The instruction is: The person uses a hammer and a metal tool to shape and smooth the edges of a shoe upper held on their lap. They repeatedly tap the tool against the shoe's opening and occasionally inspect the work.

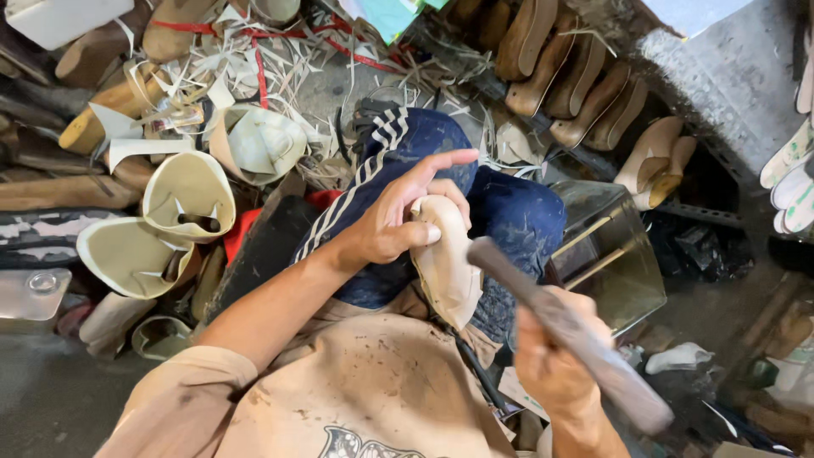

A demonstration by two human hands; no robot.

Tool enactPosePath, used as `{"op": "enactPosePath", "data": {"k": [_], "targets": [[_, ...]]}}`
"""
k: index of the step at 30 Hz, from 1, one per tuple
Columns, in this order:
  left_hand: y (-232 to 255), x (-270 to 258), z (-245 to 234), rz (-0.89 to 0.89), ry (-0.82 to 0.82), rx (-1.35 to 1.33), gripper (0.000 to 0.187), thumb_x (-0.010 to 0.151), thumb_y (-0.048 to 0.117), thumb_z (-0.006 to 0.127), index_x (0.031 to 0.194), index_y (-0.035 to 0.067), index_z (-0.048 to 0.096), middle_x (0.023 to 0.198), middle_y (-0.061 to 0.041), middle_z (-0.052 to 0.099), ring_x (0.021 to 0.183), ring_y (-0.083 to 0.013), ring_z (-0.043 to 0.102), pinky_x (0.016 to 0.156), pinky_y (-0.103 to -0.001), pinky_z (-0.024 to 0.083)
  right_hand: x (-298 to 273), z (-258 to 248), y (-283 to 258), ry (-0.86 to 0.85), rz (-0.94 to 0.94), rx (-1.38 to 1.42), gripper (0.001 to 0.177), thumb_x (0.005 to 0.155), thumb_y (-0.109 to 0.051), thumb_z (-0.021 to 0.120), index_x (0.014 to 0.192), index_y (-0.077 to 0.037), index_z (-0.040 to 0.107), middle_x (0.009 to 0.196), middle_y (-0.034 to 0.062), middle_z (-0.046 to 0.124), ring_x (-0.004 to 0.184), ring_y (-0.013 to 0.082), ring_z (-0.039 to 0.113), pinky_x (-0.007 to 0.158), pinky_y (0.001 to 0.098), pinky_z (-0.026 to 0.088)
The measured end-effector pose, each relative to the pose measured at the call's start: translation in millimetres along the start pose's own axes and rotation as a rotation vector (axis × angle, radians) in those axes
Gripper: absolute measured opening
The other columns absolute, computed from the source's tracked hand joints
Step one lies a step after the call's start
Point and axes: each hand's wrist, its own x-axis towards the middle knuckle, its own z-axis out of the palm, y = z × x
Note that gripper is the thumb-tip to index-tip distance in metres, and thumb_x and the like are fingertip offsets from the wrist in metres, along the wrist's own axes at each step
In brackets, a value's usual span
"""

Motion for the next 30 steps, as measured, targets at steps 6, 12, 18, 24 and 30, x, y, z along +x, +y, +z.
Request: {"op": "enactPosePath", "data": {"k": [6, 12, 18, 24, 30], "targets": [[1.5, -0.5, -2.8, 0.009, -0.017, 0.019, 0.089, 0.086, 0.042, 0.063, 0.158, 0.003, 0.027, 0.103, -0.01, 0.069, 0.089, -0.0119, 0.064, 0.078, -0.024, 0.048, -13.9, 4.6, 42.2, 0.196, 0.056, -0.13, 0.027, 0.102, -0.022, 0.061, 0.104, 0.005, 0.061, 0.087, 0.0114, 0.06, 0.06, 0.0191, 0.055, 0.056, 0.0332, 0.047], [2.4, -2.6, -4.6, -0.004, 0.011, 0.076, 0.09, 0.085, 0.042, 0.062, 0.158, 0.004, 0.029, 0.105, -0.004, 0.068, 0.088, -0.0074, 0.061, 0.076, -0.021, 0.044, 22.5, -3.8, 24.6, -0.137, 0.074, -0.182, 0.025, 0.1, -0.028, 0.058, 0.107, -0.005, 0.063, 0.076, 0.0045, 0.06, 0.059, 0.0204, 0.053, 0.058, 0.0348, 0.044], [6.4, -1.8, -3.9, -0.027, -0.001, 0.032, 0.093, 0.086, 0.049, 0.063, 0.159, 0.004, 0.027, 0.104, -0.004, 0.066, 0.084, -0.0066, 0.058, 0.071, -0.02, 0.042, 43.5, -6.8, 29.3, -0.336, 0.008, -0.145, 0.031, 0.102, -0.025, 0.058, 0.076, -0.007, 0.055, 0.064, 0.0039, 0.053, 0.039, 0.0174, 0.043, 0.04, 0.0375, 0.042], [-1.3, 0.3, -6.9, -0.007, -0.015, 0.05, 0.091, 0.082, 0.036, 0.063, 0.16, 0.004, 0.027, 0.106, -0.003, 0.067, 0.084, -0.006, 0.057, 0.069, -0.02, 0.042, 57.9, -11.9, 27.3, -0.285, 0.009, 0.076, 0.022, 0.101, -0.022, 0.056, 0.097, -0.002, 0.066, 0.091, 0.0096, 0.06, 0.073, 0.0214, 0.058, 0.07, 0.0376, 0.048], [-33.8, 7.5, -10.2, 0.168, -0.029, -0.192, 0.087, 0.083, 0.022, 0.072, 0.157, -0.002, 0.033, 0.096, -0.015, 0.071, 0.077, -0.0099, 0.069, 0.064, -0.023, 0.056, 78.3, -19.0, 7.3, -0.094, 0.283, 0.086, 0.046, 0.099, -0.017, 0.063, 0.053, -0.015, 0.061, 0.043, -0.0017, 0.053, 0.039, 0.013, 0.053, 0.041, 0.0271, 0.046]]}}
